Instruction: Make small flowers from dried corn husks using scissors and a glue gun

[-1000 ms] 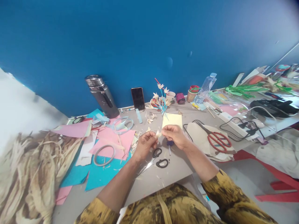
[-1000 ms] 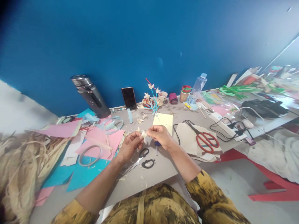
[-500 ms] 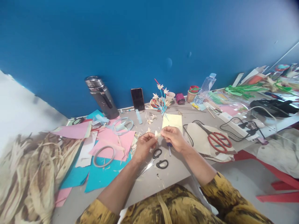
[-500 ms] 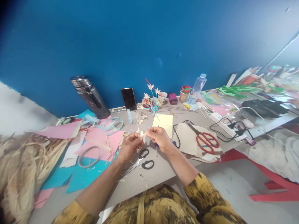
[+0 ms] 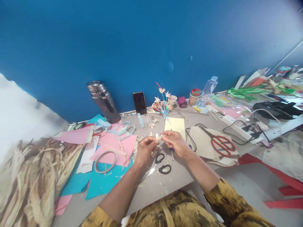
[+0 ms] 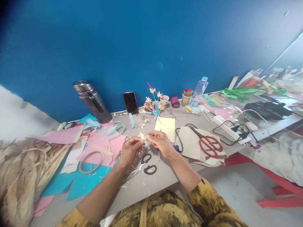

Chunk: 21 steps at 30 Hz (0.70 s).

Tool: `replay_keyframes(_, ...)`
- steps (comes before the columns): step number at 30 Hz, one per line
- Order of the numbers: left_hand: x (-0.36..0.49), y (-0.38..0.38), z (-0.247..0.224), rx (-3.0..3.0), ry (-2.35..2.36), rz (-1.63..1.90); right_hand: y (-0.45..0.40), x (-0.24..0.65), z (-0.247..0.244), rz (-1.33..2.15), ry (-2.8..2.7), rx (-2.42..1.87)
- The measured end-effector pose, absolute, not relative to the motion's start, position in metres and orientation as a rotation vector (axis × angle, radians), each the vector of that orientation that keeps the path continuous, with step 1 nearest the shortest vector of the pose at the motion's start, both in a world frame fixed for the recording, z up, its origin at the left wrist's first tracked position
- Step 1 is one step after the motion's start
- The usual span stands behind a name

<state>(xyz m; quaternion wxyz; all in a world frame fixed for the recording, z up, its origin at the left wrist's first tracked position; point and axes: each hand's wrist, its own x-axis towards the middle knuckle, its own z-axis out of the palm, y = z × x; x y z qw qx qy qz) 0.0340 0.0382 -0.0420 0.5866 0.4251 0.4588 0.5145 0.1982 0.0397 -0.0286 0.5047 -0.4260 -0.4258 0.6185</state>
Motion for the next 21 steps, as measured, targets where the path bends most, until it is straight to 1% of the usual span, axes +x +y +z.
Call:
replay_keyframes(10,0.0319,0.0396,-0.04,0.907,0.971,1.194,0.0393,0.1933,-0.0275,1.494,-0.99,-1.018)
replay_keyframes(21,0.0317,0.0373,-0.0452,0.981,0.949,1.134,0.0379,0.1929,-0.0322,1.525,-0.955,-1.004)
